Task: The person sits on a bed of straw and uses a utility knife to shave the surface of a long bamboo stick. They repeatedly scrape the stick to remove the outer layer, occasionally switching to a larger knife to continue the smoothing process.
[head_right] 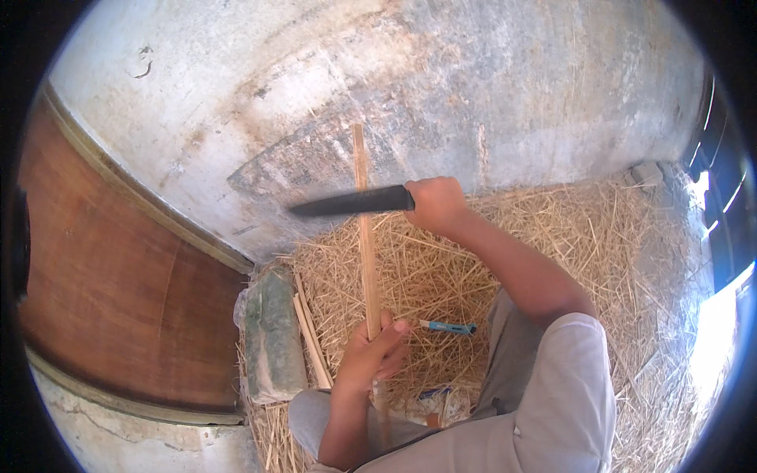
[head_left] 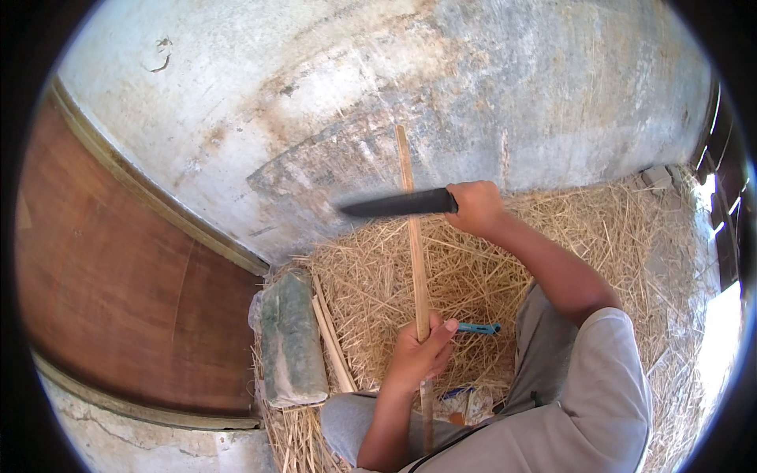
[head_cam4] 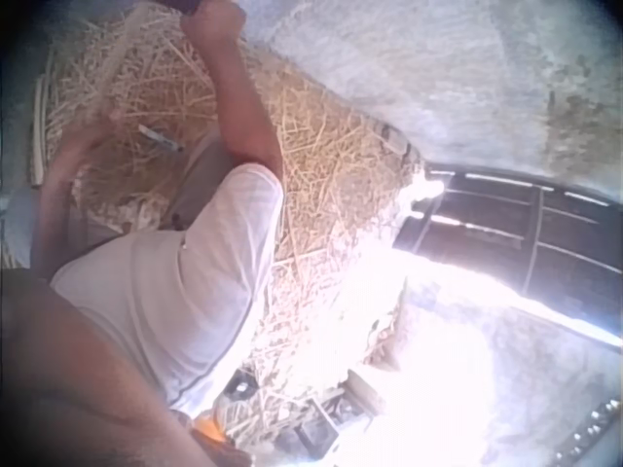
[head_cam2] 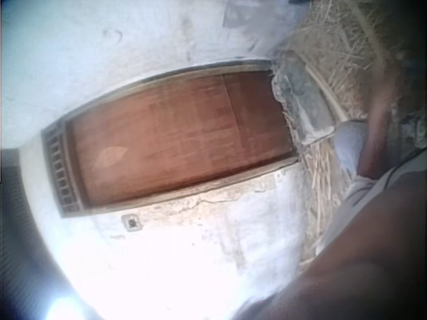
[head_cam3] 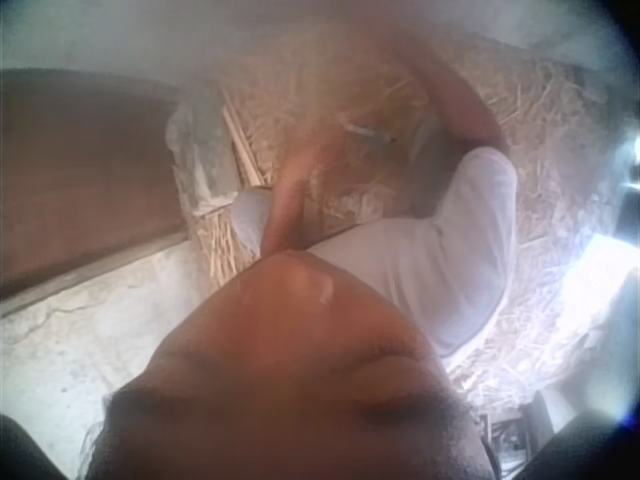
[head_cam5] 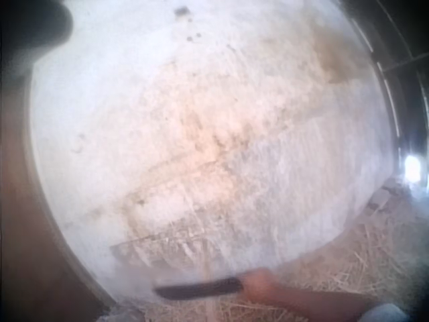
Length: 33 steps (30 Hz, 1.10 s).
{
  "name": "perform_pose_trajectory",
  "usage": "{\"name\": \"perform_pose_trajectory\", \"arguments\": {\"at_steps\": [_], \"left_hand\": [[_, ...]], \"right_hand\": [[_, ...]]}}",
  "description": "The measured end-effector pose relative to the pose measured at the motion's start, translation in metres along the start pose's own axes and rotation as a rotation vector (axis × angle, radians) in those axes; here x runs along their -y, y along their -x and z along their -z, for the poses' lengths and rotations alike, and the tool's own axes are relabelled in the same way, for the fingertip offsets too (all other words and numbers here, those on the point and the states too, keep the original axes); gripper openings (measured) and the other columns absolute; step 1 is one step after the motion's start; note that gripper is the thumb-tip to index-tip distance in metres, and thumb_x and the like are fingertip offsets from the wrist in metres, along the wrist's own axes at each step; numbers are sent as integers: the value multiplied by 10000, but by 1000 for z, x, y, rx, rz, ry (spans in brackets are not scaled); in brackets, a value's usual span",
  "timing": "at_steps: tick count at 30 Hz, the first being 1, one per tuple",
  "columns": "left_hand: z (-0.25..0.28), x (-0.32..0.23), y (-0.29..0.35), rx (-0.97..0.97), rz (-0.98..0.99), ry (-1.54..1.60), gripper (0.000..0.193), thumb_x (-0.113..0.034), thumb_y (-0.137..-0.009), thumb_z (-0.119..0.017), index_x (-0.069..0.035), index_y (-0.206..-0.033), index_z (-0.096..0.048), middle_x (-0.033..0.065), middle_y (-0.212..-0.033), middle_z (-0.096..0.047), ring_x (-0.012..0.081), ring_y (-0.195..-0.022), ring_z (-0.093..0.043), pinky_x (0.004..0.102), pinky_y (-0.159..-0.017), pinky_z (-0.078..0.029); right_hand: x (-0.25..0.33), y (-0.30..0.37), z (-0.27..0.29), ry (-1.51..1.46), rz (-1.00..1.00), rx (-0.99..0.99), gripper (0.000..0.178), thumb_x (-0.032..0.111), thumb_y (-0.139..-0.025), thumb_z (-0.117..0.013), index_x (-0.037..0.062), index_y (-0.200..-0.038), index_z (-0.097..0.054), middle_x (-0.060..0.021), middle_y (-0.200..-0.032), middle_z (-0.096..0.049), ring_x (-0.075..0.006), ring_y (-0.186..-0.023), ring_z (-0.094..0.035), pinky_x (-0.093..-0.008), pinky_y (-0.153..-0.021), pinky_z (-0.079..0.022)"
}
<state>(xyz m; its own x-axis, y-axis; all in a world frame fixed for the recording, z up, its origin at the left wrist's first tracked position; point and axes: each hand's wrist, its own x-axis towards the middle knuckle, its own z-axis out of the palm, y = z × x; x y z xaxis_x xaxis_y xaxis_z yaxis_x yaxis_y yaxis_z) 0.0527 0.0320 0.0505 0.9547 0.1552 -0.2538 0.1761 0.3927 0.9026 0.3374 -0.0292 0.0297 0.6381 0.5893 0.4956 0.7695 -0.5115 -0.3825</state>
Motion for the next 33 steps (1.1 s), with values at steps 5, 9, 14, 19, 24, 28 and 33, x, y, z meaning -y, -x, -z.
{"name": "perform_pose_trajectory", "arguments": {"at_steps": [5, 9, 14, 19, 24, 28, 33], "left_hand": [[2, -6, 4, 40, -35, 24, 318, -181, -1033, -602, -130, -801, -391, -64, -541, -352, 42, -368, -314, 232, -335, -219], [3, -4, 4, 15, -36, 18, 315, -183, -1029, -609, -129, -803, -397, -62, -538, -356, 43, -368, -317, 231, -338, -222], [-2, -4, 5, 52, -55, -39, 317, -176, -1026, -613, -123, -785, -413, -47, -527, -400, 44, -371, -342, 230, -342, -235], [0, -2, 7, -36, -107, -178, 333, -163, -1020, -619, -125, -758, -416, -48, -522, -431, 37, -374, -354, 230, -346, -260], [4, -4, 3, -95, -103, -215, 340, -173, -1014, -630, -126, -759, -410, -37, -509, -430, 48, -371, -362, 238, -345, -255], [7, -4, 4, -118, -107, -246, 349, -183, -1005, -651, -125, -748, -423, -52, -521, -436, 36, -377, -370, 231, -352, -282], [3, -7, 7, -148, -91, -275, 364, -186, -1006, -650, -121, -729, -424, -50, -506, -433, 35, -379, -378, 227, -354, -286]], "right_hand": [[0, 1, 3, -30, -2, -27, 229, 273, -797, -736, 72, -898, -697, -139, -723, -690, -341, -667, -685, -446, -639, -547], [-2, -1, -1, -97, 73, -85, 223, 256, -829, -700, 34, -836, -686, -152, -690, -677, -333, -624, -669, -436, -612, -539], [-20, -3, -20, -432, -425, 38, 283, 274, -882, -635, 0, -829, -686, -165, -743, -705, -326, -648, -674, -443, -651, -553], [-8, 6, -10, -262, 98, 64, 207, 245, -777, -698, 45, -830, -693, -129, -707, -688, -307, -648, -664, -422, -644, -536], [-9, 8, -14, -380, 325, 235, 211, 232, -661, -766, 78, -726, -637, -107, -675, -655, -306, -607, -633, -386, -578, -478], [-9, 7, -28, -567, -162, 358, 166, 216, -709, -723, 73, -746, -647, -102, -681, -666, -314, -621, -634, -432, -605, -499], [0, 11, -10, -340, 489, 119, 265, 207, -824, -709, 53, -676, -552, -51, -548, -501, -131, -529, -489, -348, -535, -417]]}}
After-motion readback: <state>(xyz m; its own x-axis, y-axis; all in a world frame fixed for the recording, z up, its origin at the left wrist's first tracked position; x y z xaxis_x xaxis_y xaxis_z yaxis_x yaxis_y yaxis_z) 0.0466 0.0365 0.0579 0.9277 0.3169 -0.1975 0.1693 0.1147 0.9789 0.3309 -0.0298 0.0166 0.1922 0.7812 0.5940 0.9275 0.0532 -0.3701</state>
